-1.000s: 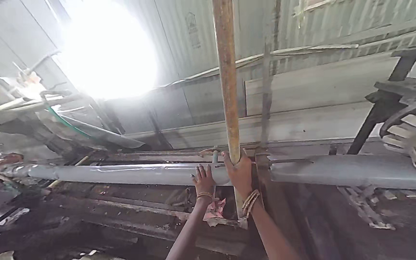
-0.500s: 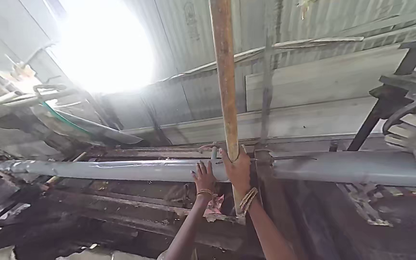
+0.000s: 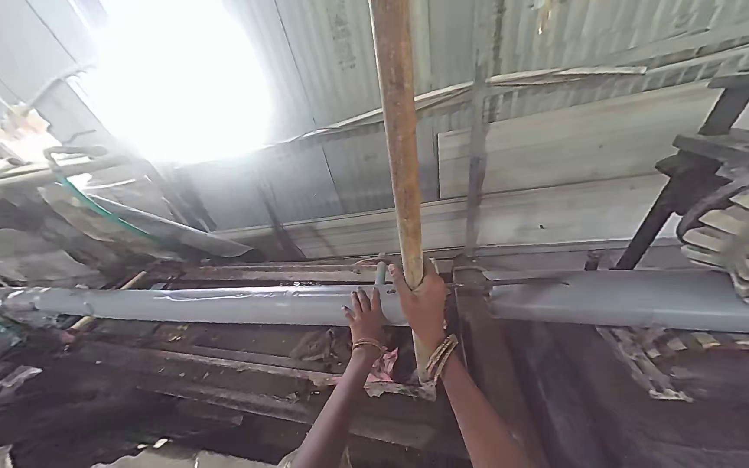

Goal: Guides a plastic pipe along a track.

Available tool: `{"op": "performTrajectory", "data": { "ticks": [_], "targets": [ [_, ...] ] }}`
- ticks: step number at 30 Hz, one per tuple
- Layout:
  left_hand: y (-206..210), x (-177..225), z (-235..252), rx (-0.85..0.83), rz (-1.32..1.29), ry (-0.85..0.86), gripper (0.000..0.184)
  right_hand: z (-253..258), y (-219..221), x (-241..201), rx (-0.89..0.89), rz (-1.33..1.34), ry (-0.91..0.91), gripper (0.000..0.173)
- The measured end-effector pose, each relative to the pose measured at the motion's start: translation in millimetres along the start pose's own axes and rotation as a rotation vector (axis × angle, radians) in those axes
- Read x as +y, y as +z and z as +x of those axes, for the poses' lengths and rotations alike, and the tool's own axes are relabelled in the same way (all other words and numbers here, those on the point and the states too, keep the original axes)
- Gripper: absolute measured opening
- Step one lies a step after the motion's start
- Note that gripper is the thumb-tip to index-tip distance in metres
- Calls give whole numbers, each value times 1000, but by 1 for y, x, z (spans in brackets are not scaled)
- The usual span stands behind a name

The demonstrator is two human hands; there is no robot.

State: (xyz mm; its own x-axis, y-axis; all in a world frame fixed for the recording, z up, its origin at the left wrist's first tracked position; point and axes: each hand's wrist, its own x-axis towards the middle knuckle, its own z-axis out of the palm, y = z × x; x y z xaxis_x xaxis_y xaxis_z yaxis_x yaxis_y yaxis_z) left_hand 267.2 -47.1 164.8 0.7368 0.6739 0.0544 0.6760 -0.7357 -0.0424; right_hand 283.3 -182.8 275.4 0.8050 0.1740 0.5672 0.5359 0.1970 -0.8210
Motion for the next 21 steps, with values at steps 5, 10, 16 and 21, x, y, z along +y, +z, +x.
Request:
{"op": "performTrajectory", "data": {
  "ticks": [5,10,16,21],
  "targets": [
    [0,2,-4,11,-10,9,94,-1,1,2,6,9,-7,26],
    [0,4,-5,26,-11,25,92,0,2,5,14,23,-11,24],
    [-26,-9,-1,-73,22,156,90,-1,2,7,5,0,-21,22],
    [-50,-70,30,-177,-93,182,100,0,0,4,-13,-5,7,21]
  ]
}}
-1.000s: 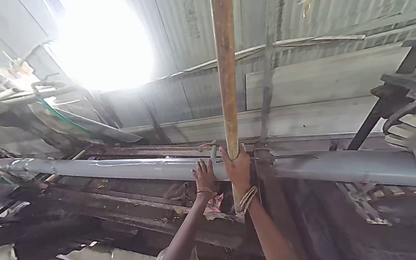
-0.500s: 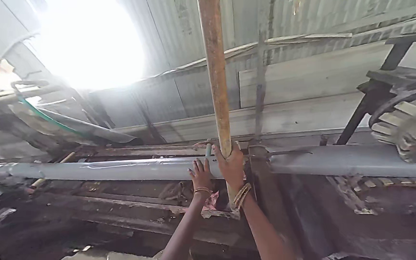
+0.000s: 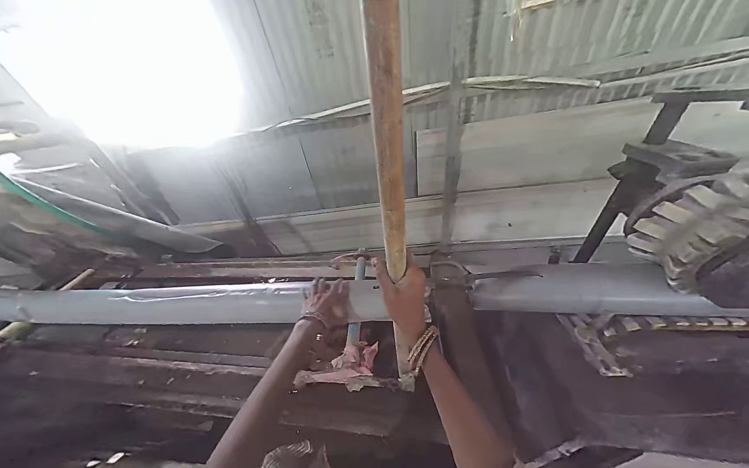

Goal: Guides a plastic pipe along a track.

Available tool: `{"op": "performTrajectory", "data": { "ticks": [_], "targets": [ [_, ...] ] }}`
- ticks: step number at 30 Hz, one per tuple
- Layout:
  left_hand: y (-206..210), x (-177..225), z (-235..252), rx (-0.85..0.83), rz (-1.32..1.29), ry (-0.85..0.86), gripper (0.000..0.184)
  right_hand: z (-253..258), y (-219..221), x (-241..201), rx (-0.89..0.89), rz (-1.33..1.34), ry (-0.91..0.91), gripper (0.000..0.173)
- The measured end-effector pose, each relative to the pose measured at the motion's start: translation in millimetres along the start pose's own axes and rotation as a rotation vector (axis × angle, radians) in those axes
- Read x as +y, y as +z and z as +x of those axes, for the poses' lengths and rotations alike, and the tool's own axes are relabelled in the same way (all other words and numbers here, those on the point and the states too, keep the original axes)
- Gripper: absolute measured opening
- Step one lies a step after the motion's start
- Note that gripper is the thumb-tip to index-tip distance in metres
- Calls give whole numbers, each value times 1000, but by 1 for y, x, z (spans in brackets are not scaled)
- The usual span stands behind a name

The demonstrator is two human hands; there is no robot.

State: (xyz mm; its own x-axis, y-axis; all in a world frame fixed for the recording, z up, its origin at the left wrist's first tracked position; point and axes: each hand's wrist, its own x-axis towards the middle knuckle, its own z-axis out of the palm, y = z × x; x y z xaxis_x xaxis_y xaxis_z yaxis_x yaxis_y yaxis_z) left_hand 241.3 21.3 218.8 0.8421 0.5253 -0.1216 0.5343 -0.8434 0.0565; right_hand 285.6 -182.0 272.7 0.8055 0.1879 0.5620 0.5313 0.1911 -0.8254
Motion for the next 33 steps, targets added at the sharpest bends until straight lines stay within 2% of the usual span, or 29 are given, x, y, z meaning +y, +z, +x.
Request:
{"op": "performTrajectory", "data": {
  "ticks": [2,4,8,10,15,21,25,28,29,31,32,33],
  "targets": [
    [-1,-34,6,-50,10,-98,113,-1,1,1,14,-8,-27,21],
    [2,-52,5,-29,18,-134,110,-2,2,1,29,-19,-49,21],
    [0,-42,2,-10,67,-166,92,-3,0,0,30,-38,-46,24],
    [1,-39,3,-18,94,-173,90,-3,1,1,38,-53,-52,23],
    [0,-35,-1,-11,75,-170,101,-3,-1,-3,22,-86,-39,25],
    [5,-35,-2,30,62,-143,89,-3,-1,-3,1,-37,-1,26],
    [12,-41,5,27,49,-81,103,-1,-3,0,-19,-20,6,24],
    [3,-54,4,4,8,-20,100,2,0,1,-21,11,-12,22],
    [2,-62,3,1,-49,-9,104,3,1,2,-19,24,-16,22],
    [11,-88,-6,143,-212,52,112,4,0,3,-40,46,5,22],
    [20,-102,-14,247,-288,81,112,4,1,4,-41,45,6,21],
    [21,-107,-34,277,-359,83,107,3,1,4,-33,36,-6,21]
  ]
}}
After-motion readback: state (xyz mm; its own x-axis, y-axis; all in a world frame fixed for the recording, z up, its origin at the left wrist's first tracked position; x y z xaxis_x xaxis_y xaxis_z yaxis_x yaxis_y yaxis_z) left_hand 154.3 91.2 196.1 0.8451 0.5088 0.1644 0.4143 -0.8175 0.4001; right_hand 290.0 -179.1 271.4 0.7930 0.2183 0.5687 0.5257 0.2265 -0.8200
